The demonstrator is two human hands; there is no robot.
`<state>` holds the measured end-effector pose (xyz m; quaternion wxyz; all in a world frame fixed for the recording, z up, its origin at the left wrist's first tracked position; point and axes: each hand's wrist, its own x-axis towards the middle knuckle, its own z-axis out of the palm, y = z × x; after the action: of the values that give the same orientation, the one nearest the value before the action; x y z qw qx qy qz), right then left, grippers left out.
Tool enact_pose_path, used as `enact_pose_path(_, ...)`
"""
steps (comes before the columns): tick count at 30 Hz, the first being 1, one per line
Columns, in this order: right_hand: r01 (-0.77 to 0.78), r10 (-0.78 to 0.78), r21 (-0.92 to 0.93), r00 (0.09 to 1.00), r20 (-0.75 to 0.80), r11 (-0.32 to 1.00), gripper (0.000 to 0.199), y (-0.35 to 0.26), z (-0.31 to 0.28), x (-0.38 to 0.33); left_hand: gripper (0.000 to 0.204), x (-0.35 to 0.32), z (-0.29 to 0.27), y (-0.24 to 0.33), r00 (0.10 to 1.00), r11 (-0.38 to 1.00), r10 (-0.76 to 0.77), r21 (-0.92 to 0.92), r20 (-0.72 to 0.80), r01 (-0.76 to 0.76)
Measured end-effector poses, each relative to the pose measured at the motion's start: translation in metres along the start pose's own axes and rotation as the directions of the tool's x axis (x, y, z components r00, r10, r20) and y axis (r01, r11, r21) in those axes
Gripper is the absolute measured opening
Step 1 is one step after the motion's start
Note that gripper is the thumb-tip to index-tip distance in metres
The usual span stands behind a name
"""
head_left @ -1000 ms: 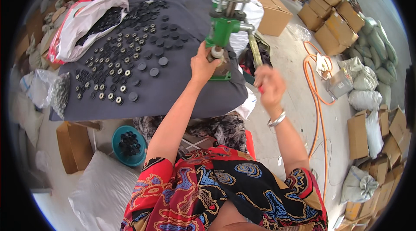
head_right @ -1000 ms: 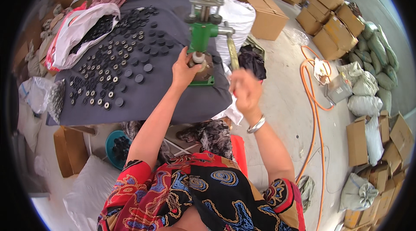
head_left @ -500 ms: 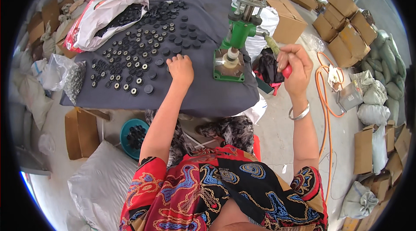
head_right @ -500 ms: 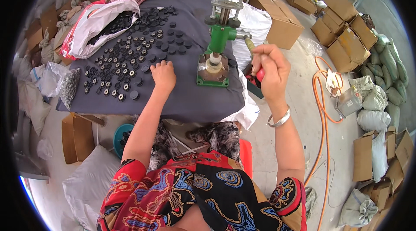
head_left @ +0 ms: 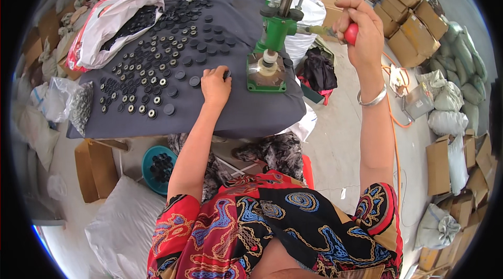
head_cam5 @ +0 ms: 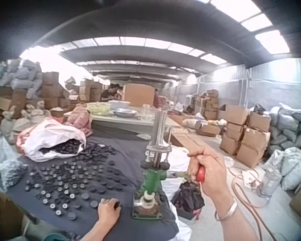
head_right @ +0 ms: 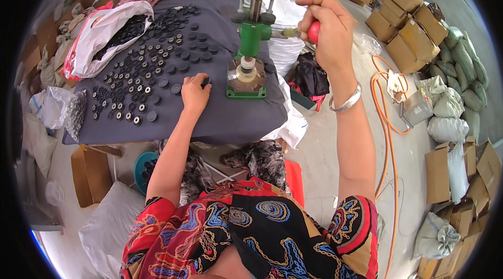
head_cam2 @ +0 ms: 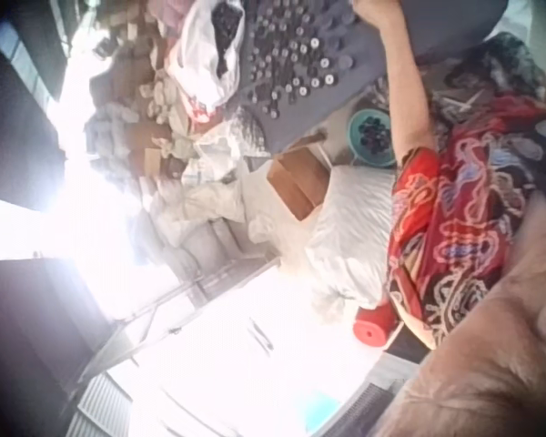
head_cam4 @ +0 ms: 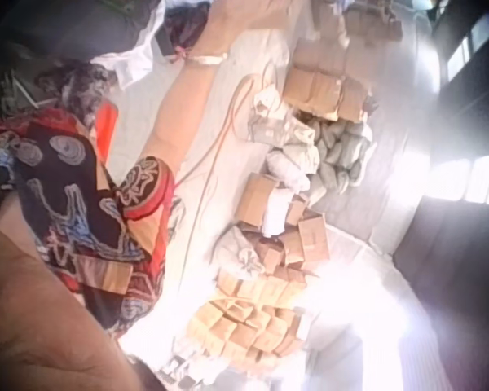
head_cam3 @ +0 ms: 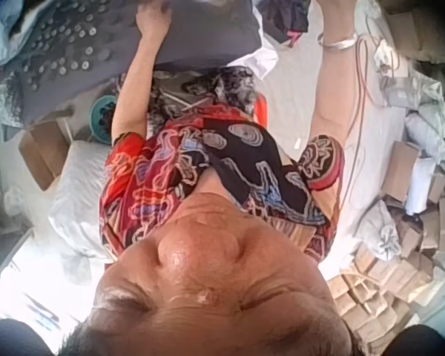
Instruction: The person arranges black circular components on a gray work surface, then uses a green manual press to assemble them. They transfer some components into a blue bowl and continue pressing individual units one at a time.
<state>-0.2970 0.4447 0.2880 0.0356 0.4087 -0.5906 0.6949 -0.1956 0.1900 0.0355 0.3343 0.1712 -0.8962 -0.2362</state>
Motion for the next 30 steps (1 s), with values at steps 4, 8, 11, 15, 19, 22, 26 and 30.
enact_pose_path(4,-0.028,0.028,-0.009,0.999,-0.021,1.000,0.027,-0.002,0.000,0.003,0.040,0.003,0.003,0.021,0.996,0.971,-0.051,-0.237,-0.075,0.032)
enact_pose_path(8,-0.045,0.044,-0.025,0.999,-0.030,0.999,0.028,-0.003,-0.003,0.007,0.051,0.017,0.005,0.061,0.999,0.939,0.032,-0.343,0.028,-0.020)
enact_pose_path(11,-0.103,0.103,-0.009,0.994,-0.026,0.995,0.028,-0.004,-0.003,0.016,0.057,0.027,0.008,0.071,0.987,0.959,0.061,-0.284,0.149,-0.016)
enact_pose_path(15,-0.184,0.184,0.002,0.982,-0.043,0.983,0.028,-0.007,-0.003,0.033,0.054,0.031,0.009,0.081,0.984,0.965,0.114,-0.252,0.140,-0.075)
enact_pose_path(19,-0.222,0.221,0.010,0.966,-0.133,0.975,0.022,-0.006,-0.009,0.059,0.057,0.032,0.014,0.079,0.980,0.968,0.127,-0.236,0.151,-0.089)
enact_pose_path(22,-0.295,0.311,0.117,0.938,-0.152,0.948,0.024,-0.005,-0.004,0.076,0.060,0.035,0.017,0.079,0.973,0.975,0.138,-0.195,0.186,-0.101)
enact_pose_path(26,-0.311,0.319,0.070,0.932,-0.171,0.948,0.028,-0.004,-0.004,0.082,0.061,0.041,0.018,0.092,0.967,0.991,0.082,-0.126,0.240,-0.052)
enact_pose_path(30,-0.257,0.264,0.068,0.954,-0.145,0.964,0.027,-0.008,0.001,0.069,0.063,0.040,0.039,0.079,0.985,0.973,0.082,-0.225,0.150,-0.046)
